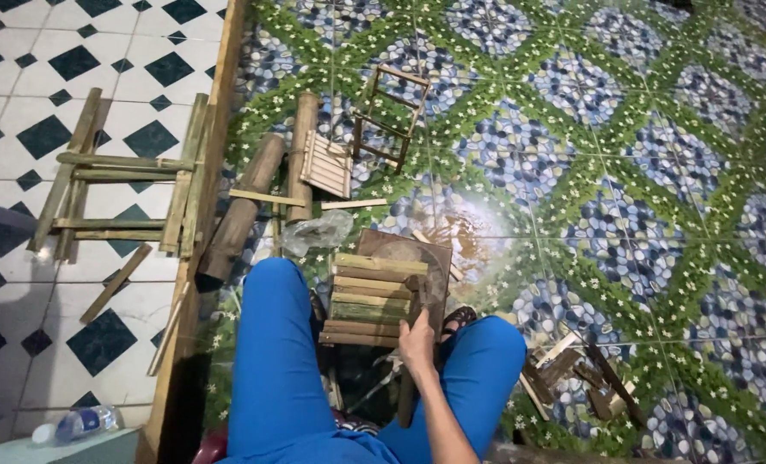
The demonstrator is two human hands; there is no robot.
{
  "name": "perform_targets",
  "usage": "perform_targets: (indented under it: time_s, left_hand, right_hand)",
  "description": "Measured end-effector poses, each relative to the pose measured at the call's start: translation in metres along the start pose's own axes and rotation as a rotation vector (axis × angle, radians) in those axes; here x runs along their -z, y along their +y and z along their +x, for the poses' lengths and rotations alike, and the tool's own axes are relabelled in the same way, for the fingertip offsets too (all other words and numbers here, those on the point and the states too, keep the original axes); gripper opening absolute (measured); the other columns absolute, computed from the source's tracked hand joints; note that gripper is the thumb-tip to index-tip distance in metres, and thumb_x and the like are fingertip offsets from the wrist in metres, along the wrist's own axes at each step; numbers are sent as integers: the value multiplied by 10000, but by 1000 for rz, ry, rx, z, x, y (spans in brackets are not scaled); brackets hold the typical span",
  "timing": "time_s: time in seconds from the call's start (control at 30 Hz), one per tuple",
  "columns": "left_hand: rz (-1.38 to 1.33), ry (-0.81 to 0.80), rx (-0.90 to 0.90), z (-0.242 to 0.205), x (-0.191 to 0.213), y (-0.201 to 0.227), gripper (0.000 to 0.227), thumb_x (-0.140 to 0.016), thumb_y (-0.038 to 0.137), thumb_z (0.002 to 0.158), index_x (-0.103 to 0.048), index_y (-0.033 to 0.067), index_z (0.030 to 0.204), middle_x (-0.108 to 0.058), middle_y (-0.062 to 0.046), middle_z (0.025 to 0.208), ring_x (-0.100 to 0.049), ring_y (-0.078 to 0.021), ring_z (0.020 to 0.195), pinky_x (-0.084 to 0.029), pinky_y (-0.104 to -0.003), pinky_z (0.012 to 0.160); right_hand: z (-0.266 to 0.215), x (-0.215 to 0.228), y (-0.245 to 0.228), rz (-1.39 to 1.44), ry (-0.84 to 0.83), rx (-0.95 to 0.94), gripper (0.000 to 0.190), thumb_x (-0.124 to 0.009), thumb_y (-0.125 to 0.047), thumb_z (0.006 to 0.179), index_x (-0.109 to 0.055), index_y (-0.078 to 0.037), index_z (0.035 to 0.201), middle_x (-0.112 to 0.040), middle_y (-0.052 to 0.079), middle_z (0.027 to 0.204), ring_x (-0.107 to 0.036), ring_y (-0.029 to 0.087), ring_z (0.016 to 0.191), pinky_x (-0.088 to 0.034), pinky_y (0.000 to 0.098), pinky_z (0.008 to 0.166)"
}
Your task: The person assembles a small bamboo structure, using a hammer to drive small nails or pegs into a bundle of bamboo slats held together by hand.
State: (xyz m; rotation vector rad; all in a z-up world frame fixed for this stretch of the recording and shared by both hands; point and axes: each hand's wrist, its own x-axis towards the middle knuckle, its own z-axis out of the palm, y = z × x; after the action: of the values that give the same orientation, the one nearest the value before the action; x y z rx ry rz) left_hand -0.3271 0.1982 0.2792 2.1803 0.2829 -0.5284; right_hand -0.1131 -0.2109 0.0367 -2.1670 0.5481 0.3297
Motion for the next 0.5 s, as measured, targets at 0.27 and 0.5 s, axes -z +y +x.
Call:
perform_targets:
  time_s: [0.27, 0.5]
  left_hand:
    - [-14, -117, 50, 49, -28, 15, 343, -536, 348, 996, -678, 207, 1275, -781, -17, 1240, -791, -156, 1106, -649, -318, 969]
    - [-24, 13, -167, 161, -99, 32, 398, -629, 350, 980, -654, 136, 1314, -740, -109, 1243, -719, -284, 1154, -595, -428, 983]
  right_hand:
    - [-3, 8, -7, 31, -10, -36, 673, -600, -186, 1018, -299, 78, 1559, -545, 396, 1392, -591, 474, 1281, -589, 550, 941]
    - [-13, 18, -24, 120, 35, -8, 275, -635, -169, 952, -572, -53, 1194, -710, 200, 956, -658, 334, 794, -530, 462, 650]
